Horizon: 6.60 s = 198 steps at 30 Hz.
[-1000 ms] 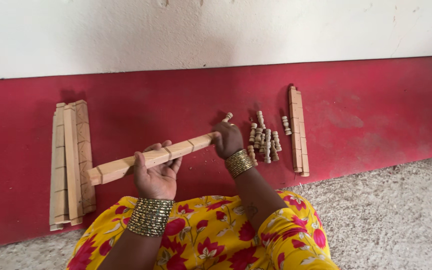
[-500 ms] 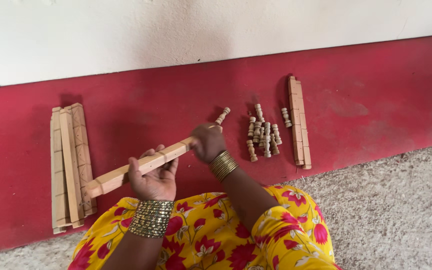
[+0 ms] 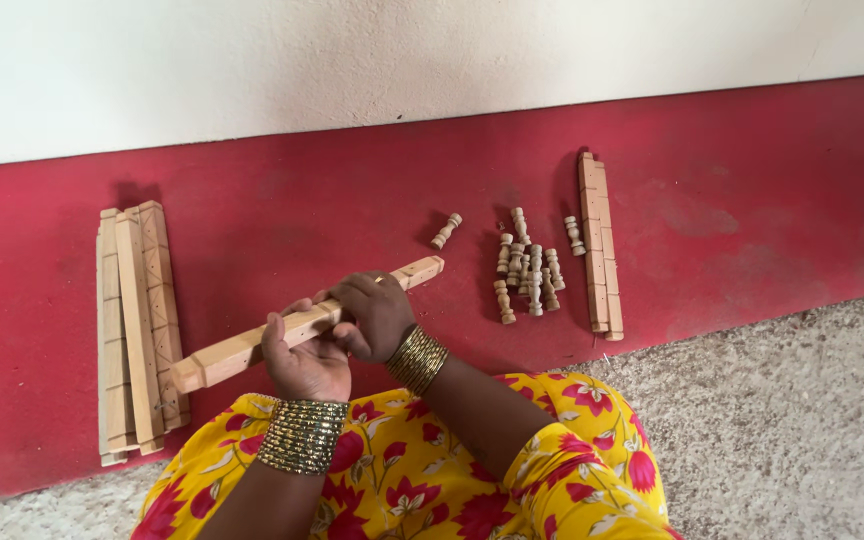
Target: The person sits on the floor and inserts small turned wooden pegs one at a time into holes along a long wooden bar, then sets the bar aside with stacks of similar wooden bars. Loose pegs and finished bars lie on the red mat beside them.
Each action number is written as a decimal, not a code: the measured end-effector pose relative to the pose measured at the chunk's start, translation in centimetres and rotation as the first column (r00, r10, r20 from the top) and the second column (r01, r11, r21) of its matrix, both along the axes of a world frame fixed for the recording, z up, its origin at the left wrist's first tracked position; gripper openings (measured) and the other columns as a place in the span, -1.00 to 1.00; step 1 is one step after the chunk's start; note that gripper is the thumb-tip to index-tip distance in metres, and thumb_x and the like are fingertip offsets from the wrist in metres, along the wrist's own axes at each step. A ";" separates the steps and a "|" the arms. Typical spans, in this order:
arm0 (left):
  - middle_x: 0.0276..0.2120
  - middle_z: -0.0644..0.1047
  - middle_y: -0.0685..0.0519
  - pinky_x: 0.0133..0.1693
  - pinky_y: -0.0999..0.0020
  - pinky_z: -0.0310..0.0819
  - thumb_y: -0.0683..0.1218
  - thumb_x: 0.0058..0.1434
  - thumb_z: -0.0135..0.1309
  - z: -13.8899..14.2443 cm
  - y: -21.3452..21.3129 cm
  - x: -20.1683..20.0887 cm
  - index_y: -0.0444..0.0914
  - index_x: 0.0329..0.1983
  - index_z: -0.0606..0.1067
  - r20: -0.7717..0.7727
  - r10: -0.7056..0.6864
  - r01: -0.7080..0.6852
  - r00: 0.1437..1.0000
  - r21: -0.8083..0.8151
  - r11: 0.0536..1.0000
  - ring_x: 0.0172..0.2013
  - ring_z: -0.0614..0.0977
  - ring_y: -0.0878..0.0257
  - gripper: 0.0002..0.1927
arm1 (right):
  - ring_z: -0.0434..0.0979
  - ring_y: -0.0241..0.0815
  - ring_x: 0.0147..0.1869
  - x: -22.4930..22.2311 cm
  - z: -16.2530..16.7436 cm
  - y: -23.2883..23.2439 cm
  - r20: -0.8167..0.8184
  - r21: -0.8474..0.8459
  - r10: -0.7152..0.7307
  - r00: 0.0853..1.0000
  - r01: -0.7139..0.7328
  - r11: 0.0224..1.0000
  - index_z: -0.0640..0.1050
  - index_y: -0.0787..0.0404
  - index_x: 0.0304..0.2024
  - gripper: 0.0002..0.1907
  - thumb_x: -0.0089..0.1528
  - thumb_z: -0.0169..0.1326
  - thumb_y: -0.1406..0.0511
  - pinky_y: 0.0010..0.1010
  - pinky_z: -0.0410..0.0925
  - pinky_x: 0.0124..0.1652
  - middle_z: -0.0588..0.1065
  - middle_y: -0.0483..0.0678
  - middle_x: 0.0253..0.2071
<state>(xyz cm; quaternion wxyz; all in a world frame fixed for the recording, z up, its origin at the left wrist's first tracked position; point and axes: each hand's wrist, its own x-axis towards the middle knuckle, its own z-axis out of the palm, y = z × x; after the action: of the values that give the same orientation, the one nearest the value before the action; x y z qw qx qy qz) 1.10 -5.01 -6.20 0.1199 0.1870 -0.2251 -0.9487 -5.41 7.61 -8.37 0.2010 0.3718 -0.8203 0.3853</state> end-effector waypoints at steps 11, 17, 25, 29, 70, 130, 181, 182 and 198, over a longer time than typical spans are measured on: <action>-0.11 0.62 -0.13 0.04 0.01 0.58 0.14 0.24 0.11 3.0 -2.9 -0.7 -0.20 -0.16 0.53 -0.095 0.035 -0.044 0.995 -0.097 0.994 -0.07 0.67 0.01 -0.67 | 0.49 0.00 -0.43 -6.0 -3.6 6.7 0.322 0.062 -0.247 0.914 0.240 0.969 0.50 0.18 -0.54 -0.29 0.43 -0.45 -0.05 -0.11 0.39 -0.35 0.43 0.04 -0.54; -0.08 0.55 -0.04 0.05 0.17 0.58 0.12 0.39 -0.06 0.9 -0.3 -3.2 -0.22 0.06 0.33 0.079 0.088 -0.072 0.993 -0.183 0.981 -0.07 0.62 0.17 -0.63 | 0.49 0.08 -0.37 -2.3 -1.8 0.9 0.293 -0.088 -0.278 0.915 0.315 0.945 0.49 0.23 -0.45 -0.30 0.49 -0.44 -0.04 -0.05 0.37 -0.29 0.45 0.09 -0.47; -0.14 0.45 0.02 0.05 0.08 0.44 0.37 0.35 -0.18 -1.6 0.6 -3.4 -0.23 0.16 0.17 0.129 0.026 0.022 0.991 -0.359 0.933 0.03 0.53 0.14 -0.36 | 0.54 0.00 -0.38 0.7 -1.1 -1.9 0.546 -0.223 0.029 0.837 0.112 0.968 0.57 0.30 -0.29 -0.19 0.44 -0.52 -0.14 -0.13 0.38 -0.39 0.49 0.07 -0.46; -0.09 0.42 0.09 0.18 -0.03 0.38 0.36 0.25 -0.05 -1.6 1.2 -3.6 -0.17 0.24 0.16 0.028 -0.016 0.024 0.999 -0.339 0.941 0.12 0.45 0.16 -0.29 | 0.41 -0.04 -0.43 0.1 -2.1 -1.9 0.891 -0.365 0.204 0.406 0.371 0.854 0.57 0.35 -0.27 -0.12 0.46 -0.57 -0.17 -0.13 0.30 -0.42 0.45 0.10 -0.48; -0.47 0.58 -0.12 -0.45 0.10 0.58 0.04 0.35 -0.13 4.3 7.6 2.5 -0.38 0.50 0.04 0.506 -0.373 0.428 0.778 -0.861 -0.275 -0.54 0.65 0.04 -0.27 | 0.50 -0.22 -0.48 -7.1 2.0 8.7 0.933 -0.324 0.112 0.343 0.660 0.678 0.43 0.30 0.02 -0.54 0.43 -0.25 0.06 -0.36 0.49 -0.46 0.47 -0.05 -0.45; 0.13 0.41 -0.04 0.13 0.00 0.38 0.09 0.23 0.18 -3.1 -25.5 0.6 0.15 0.30 0.37 0.656 0.432 0.721 0.619 -0.692 0.019 0.14 0.47 -0.02 -0.44 | 0.59 -0.28 -0.08 -1.4 -8.9 -28.1 0.935 -0.343 0.323 0.146 0.137 0.929 0.47 0.44 0.17 -0.59 0.29 0.10 0.36 -0.45 0.49 -0.03 0.59 -0.03 -0.11; 0.05 0.59 -0.13 0.11 0.10 0.50 -0.06 0.29 0.11 5.9 -11.5 -1.6 -0.27 0.13 0.53 0.015 -0.177 -0.054 0.984 -0.923 -0.381 0.06 0.61 0.02 -0.64 | 0.42 -0.17 -0.31 -0.1 -1.3 16.2 0.861 -0.484 0.443 0.251 0.674 0.558 0.46 0.15 -0.33 -0.68 0.43 -0.07 0.11 -0.29 0.36 -0.24 0.45 -0.06 -0.37; 0.03 0.59 -0.10 0.09 0.07 0.49 -0.06 0.28 0.11 5.7 -9.5 -2.0 -0.23 0.11 0.54 0.164 -0.180 0.076 0.970 -0.905 -0.419 0.05 0.60 0.01 -0.65 | 0.41 -0.19 -0.28 0.1 -0.8 17.3 0.842 -0.514 0.450 0.298 0.696 0.501 0.46 0.13 -0.31 -0.73 0.43 -0.07 0.15 -0.31 0.36 -0.21 0.45 -0.08 -0.34; 0.08 0.54 -0.15 0.09 -0.01 0.52 -0.07 0.35 -0.16 -10.3 -3.1 -4.1 -0.11 0.08 0.55 0.851 -0.073 0.315 0.520 -0.270 -0.910 0.09 0.59 -0.09 -0.67 | 0.43 -0.21 -0.32 -1.8 -4.1 14.6 0.796 -0.563 0.525 0.303 0.689 0.456 0.42 0.18 -0.31 -0.82 0.35 0.04 0.24 -0.29 0.45 -0.22 0.41 -0.08 -0.38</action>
<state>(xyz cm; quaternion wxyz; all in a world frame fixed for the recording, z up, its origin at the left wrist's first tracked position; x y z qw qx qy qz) -2.95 -8.12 -16.51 -0.2930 -0.1057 -0.9492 -0.0434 -7.22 22.20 -12.45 -0.1388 -0.1540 -0.4517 0.8677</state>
